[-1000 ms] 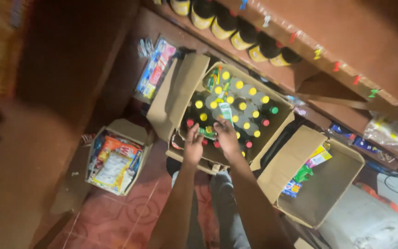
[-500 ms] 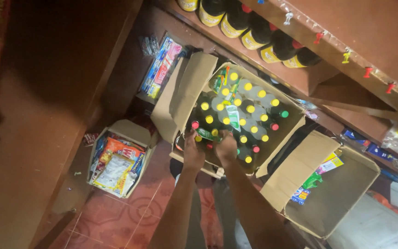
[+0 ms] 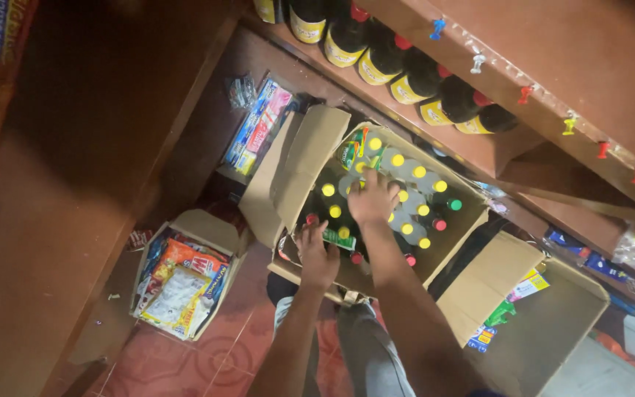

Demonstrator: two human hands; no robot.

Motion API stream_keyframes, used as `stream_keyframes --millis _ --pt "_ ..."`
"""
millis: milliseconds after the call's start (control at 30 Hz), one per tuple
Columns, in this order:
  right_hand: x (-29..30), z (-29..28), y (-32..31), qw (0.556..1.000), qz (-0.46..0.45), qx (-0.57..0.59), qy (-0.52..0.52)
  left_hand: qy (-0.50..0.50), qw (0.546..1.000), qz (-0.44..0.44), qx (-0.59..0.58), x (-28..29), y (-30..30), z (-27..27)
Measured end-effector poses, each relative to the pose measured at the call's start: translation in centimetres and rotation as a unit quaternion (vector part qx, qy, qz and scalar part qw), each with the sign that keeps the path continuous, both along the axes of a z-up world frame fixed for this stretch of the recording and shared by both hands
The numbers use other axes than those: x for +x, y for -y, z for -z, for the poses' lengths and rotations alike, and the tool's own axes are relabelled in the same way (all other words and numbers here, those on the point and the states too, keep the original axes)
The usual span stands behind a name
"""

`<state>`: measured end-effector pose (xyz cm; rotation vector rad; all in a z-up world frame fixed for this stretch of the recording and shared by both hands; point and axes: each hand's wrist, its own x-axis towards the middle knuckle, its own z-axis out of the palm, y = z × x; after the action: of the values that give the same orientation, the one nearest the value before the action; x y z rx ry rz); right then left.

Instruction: Stocking and organizing various grocery items including condiment sachets, bottled sauces, and canned goods on shelves.

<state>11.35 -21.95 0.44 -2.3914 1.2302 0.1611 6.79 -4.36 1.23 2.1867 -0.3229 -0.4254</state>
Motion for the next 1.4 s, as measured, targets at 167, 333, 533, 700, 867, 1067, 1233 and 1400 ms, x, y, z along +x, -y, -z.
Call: stream_keyframes --millis 167,333,533,700,867,1067,1233,1400 --pt "2.7 -1.8 2.8 0.981 0.035 0.121 -0.148 0.017 1.000 0.001 -0.007 0.3 -1.2 -0.1" --pt "3.3 -1.2 4.5 0.948 -0.011 0.183 -0.260 0.011 1.000 0.006 -0.008 0.6 -2.0 -0.9" --pt "-1.8 1.7 4.3 0.980 0.106 0.171 0.001 0.050 0.998 0.019 -0.032 0.6 -2.9 -3.0" --pt "-6.0 -11.8 0.1 0.867 0.126 0.302 0.377 -0.132 0.976 0.007 -0.174 -1.1 -2.9 -1.7" --pt "-10.0 -20.2 -3.0 0.798 0.139 0.389 0.440 -0.341 0.884 -0.040 -0.318 1.6 0.5 -14.5" --pt "-13.3 -34.7 -5.4 0.608 0.158 0.623 0.467 -0.462 0.787 0.017 -0.407 1.8 1.7 -29.8" --pt "-17.2 -40.1 -6.7 0.514 0.146 0.689 0.489 -0.490 0.776 0.092 -0.387 0.2 2.8 -36.6" --pt "-21.7 -41.6 -6.2 0.733 0.106 0.424 0.521 -0.377 0.807 0.163 -0.425 -3.1 5.9 -41.8"
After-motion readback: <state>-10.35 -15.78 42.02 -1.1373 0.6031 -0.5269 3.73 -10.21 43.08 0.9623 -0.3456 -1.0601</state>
